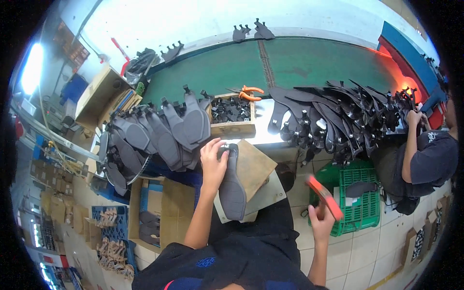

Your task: Manually assemble and hammer components of footwear on a workbench.

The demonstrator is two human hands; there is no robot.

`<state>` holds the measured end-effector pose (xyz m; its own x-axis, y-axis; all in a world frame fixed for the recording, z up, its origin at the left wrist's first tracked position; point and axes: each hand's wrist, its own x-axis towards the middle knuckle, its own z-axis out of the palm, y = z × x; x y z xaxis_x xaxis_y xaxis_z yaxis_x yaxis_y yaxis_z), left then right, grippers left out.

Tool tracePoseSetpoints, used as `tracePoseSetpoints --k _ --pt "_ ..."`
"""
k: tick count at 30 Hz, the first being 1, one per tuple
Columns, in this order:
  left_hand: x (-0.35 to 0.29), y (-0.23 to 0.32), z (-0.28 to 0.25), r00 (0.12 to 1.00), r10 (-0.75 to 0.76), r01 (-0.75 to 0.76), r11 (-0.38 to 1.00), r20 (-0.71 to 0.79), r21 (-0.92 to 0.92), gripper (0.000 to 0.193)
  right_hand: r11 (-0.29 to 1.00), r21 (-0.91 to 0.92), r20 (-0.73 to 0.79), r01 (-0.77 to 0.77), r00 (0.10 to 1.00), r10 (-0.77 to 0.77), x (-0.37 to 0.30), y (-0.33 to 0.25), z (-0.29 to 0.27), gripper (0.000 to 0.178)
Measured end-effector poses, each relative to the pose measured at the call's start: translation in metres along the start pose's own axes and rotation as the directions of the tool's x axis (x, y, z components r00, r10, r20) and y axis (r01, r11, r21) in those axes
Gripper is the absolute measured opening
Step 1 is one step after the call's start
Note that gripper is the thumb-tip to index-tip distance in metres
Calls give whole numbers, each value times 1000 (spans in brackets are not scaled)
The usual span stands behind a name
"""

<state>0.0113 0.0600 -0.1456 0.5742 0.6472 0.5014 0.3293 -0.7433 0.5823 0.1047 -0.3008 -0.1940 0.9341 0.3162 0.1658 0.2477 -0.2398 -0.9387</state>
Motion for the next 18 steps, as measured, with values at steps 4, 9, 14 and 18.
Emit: tracePoseSetpoints --k 4,9,14,18 --pt "48 -20 1 987 89 -63 980 133 -187 42 771 526 182 -359 933 311 -20 -3 -8 30" --pt "117 -26 -3 799 232 -74 954 555 -291 33 726 599 213 -337 942 261 -4 -7 -1 37" --pt "132 2 -19 474 227 -96 974 851 -206 27 765 544 277 -346 934 226 3 -4 9 36" --pt "140 -5 -16 665 108 -19 992 739 -128 26 800 502 281 -330 937 209 9 -9 18 34"
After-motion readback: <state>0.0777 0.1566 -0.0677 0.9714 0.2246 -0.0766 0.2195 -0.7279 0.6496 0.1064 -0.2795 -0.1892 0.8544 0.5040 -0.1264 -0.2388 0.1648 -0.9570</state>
